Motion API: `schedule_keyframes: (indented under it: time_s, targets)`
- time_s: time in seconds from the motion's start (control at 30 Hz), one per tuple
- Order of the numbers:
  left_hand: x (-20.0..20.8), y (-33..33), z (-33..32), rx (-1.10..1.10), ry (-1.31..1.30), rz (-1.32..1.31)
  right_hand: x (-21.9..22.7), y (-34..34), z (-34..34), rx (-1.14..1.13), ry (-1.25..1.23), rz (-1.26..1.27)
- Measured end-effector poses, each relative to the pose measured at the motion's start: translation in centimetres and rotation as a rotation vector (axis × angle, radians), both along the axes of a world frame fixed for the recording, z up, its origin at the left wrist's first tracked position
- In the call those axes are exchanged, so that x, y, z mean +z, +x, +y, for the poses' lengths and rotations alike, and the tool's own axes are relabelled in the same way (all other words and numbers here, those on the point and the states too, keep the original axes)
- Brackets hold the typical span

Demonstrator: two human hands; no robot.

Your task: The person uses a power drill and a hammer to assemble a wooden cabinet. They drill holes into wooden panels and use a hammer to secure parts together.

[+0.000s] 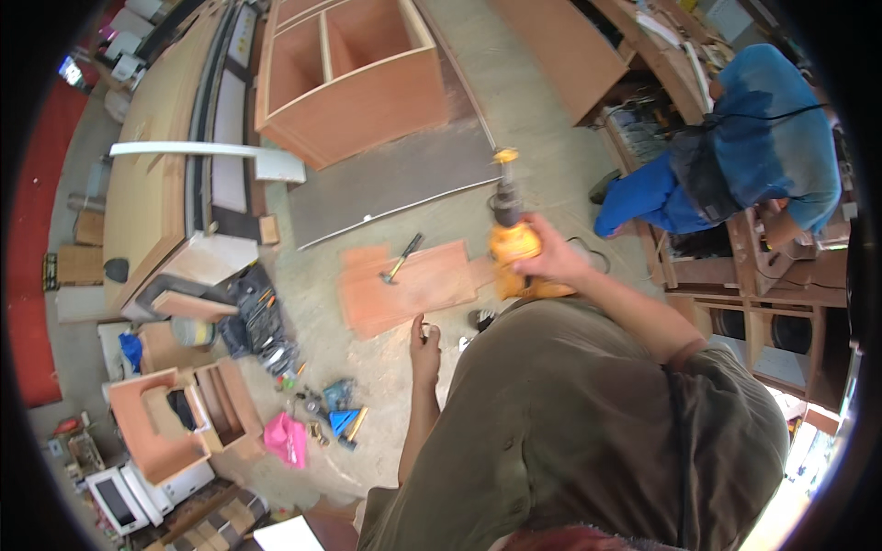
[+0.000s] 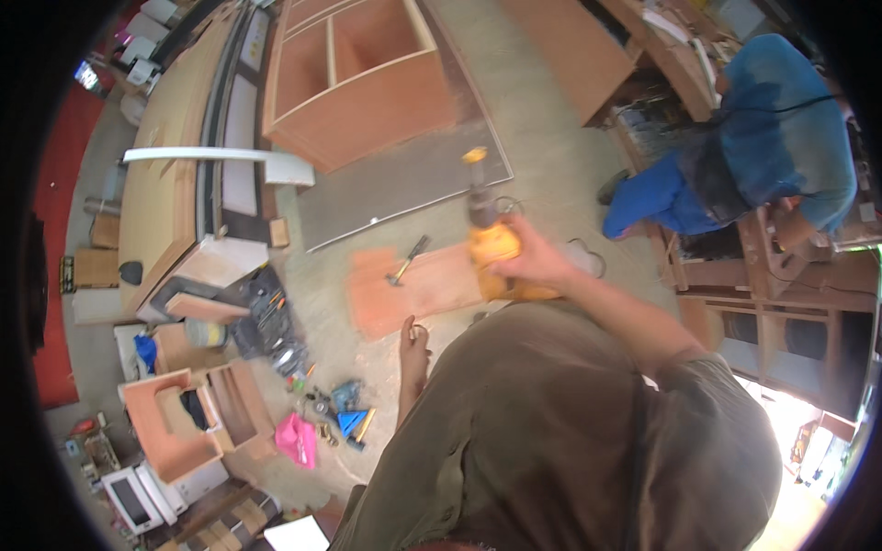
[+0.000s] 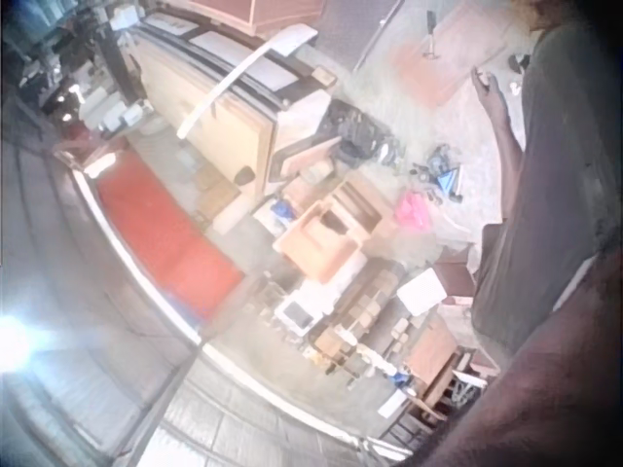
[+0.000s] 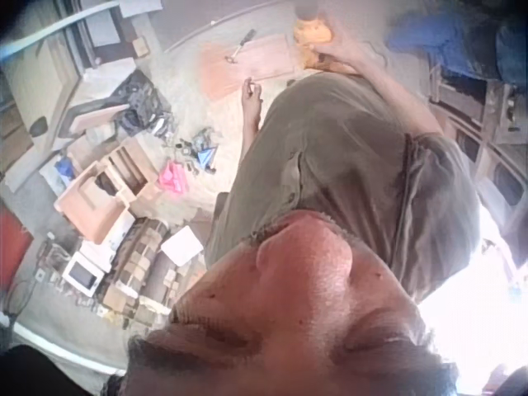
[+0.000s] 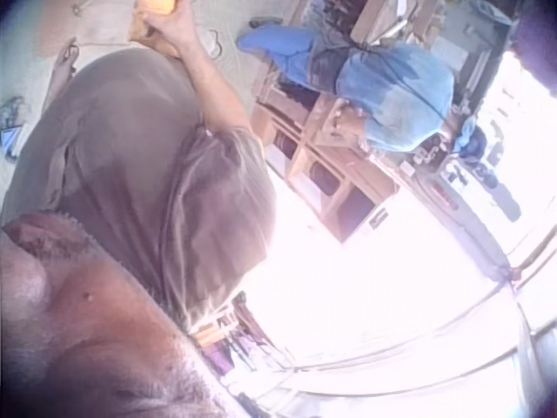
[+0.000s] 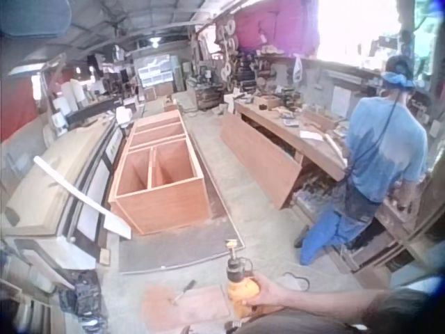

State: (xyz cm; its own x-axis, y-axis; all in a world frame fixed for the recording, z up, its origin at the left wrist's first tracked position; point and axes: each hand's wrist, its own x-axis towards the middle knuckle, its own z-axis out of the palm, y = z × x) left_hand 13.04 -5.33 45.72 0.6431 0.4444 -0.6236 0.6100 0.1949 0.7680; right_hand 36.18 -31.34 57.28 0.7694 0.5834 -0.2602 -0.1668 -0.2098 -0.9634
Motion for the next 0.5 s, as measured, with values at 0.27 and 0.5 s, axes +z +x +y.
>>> schedule_keyframes:
  time_s: [0.27, 0.5]
  targets:
    - [7.4, 12.5, 0.5, -0.036, 0.051, -0.527, 0.2, 0.1, 8.9, 0.470, -0.340, -0.162]
    - [6.2, 11.6, 3.6, 0.442, -0.217, -0.302, -2.0, 1.6, 15.9, 0.927, -0.293, -0.040]
